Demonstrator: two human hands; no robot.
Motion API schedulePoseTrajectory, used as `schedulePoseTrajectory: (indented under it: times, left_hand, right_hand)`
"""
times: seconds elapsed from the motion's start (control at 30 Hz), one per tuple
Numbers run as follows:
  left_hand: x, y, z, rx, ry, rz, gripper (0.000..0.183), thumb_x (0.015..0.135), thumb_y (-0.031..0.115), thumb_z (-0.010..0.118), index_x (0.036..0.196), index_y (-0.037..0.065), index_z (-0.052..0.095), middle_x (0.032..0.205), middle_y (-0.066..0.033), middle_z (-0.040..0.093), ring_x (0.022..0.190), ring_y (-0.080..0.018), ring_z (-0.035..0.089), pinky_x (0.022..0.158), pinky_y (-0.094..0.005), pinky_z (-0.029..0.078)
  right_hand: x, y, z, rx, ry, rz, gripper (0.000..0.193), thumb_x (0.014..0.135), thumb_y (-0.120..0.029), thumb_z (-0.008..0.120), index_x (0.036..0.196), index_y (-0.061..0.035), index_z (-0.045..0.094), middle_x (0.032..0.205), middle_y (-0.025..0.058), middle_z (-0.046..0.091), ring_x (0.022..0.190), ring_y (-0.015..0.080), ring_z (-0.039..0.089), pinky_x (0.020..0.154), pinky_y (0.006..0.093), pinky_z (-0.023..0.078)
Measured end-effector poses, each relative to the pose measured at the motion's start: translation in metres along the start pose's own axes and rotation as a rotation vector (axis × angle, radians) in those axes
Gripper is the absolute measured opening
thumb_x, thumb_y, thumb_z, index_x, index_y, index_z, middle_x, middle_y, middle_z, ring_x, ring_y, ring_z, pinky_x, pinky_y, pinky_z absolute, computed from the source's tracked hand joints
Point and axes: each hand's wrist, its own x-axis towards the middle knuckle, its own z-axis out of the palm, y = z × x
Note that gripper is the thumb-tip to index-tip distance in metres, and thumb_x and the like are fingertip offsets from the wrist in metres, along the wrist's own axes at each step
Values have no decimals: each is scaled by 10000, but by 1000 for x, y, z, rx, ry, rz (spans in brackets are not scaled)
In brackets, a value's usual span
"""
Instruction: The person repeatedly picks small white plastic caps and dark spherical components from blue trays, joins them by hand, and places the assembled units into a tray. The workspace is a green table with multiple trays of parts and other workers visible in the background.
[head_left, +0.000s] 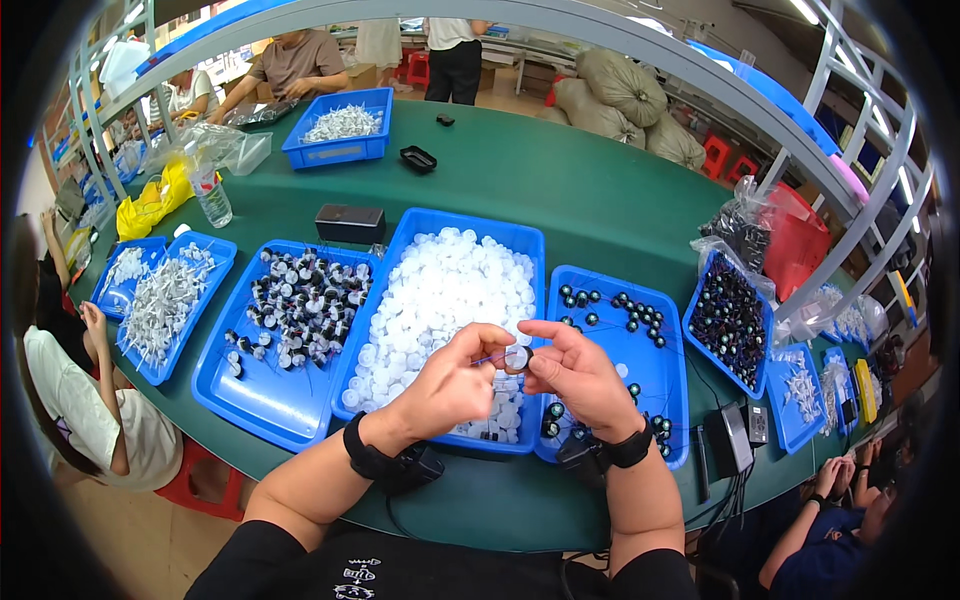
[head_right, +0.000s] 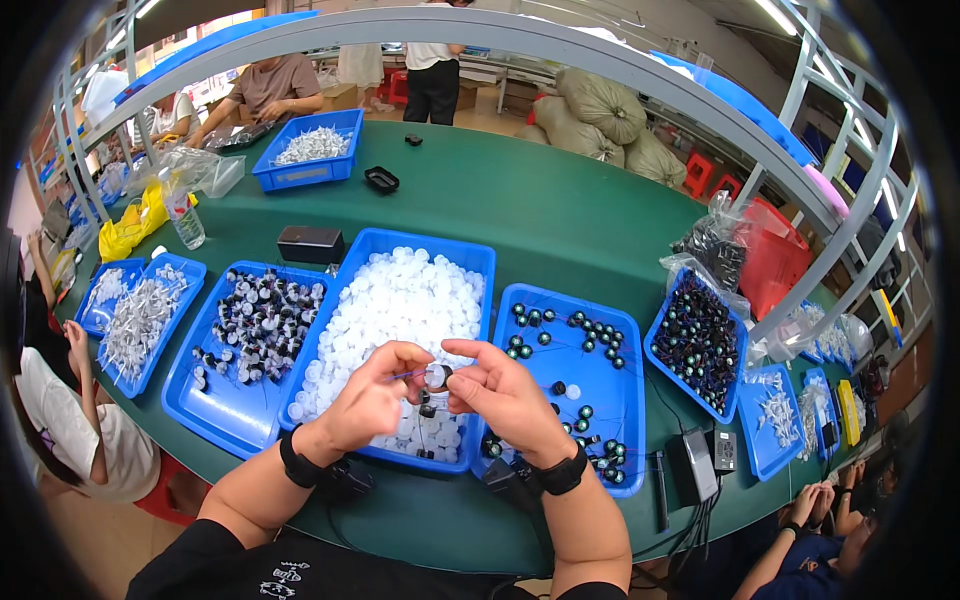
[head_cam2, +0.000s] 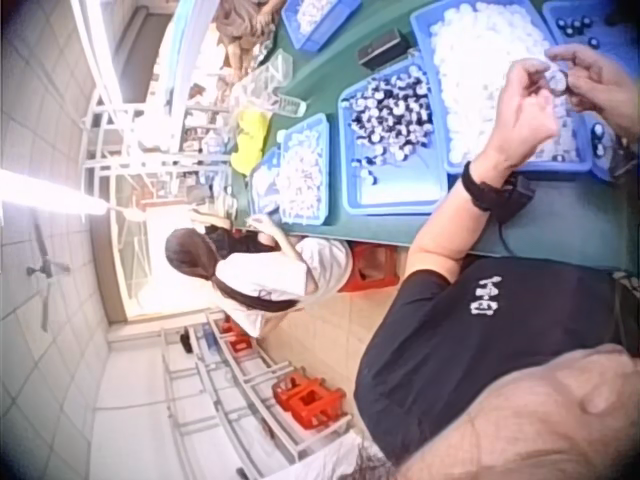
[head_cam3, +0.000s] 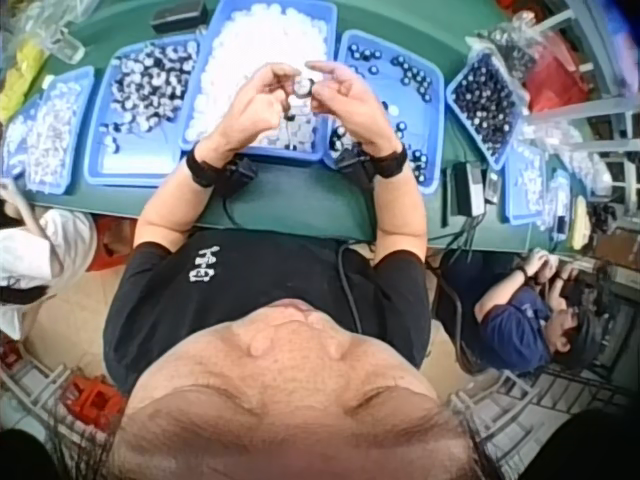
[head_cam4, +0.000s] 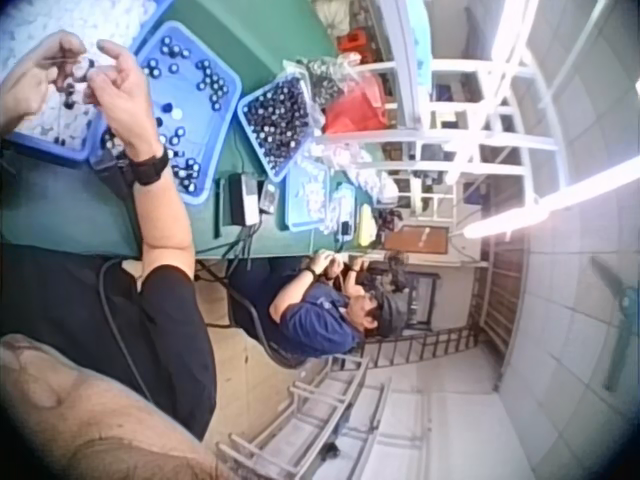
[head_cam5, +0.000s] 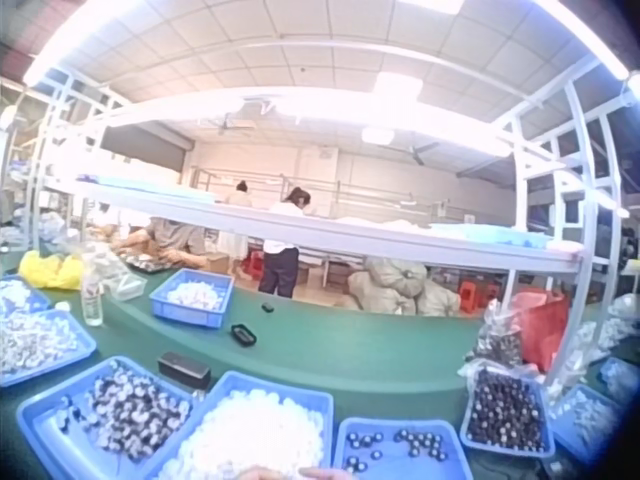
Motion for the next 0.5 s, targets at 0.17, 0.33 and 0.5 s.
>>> schedulePoseTrajectory:
  times: [0.17, 0.33, 0.5]
  left_hand:
    - [1, 6, 5, 622, -1, 288, 342, 702, -6, 664, 1033, 34, 588, 809, -48, 513, 695, -139, 499, 630, -272, 433]
    - [-3, 10, 3, 719, 14, 439, 232, 677, 13, 687, 881, 36, 577, 802, -64, 547, 657, -182, 526, 580, -279, 436]
    - [-3, 29, -54, 847, 510, 230, 286, 687, 56, 675, 957, 15, 589, 901, -98, 562, 745, -211, 544, 677, -305, 469]
  right_hand:
    - [-2, -3, 7, 8, -106, 53, 486, 923, -119, 590, 1352, -10, 392, 884, 57, 644, 800, 94, 593, 736, 258, 491]
    - [-1, 4, 15, -120, -149, -19, 495, 924, -128, 598, 1348, -7, 372, 893, 74, 659, 792, 85, 577, 710, 246, 471]
    - [0, 5, 8, -609, 81, -213, 225, 911, -79, 591, 1122, -2, 605, 890, 55, 665, 838, 103, 602, 748, 257, 483]
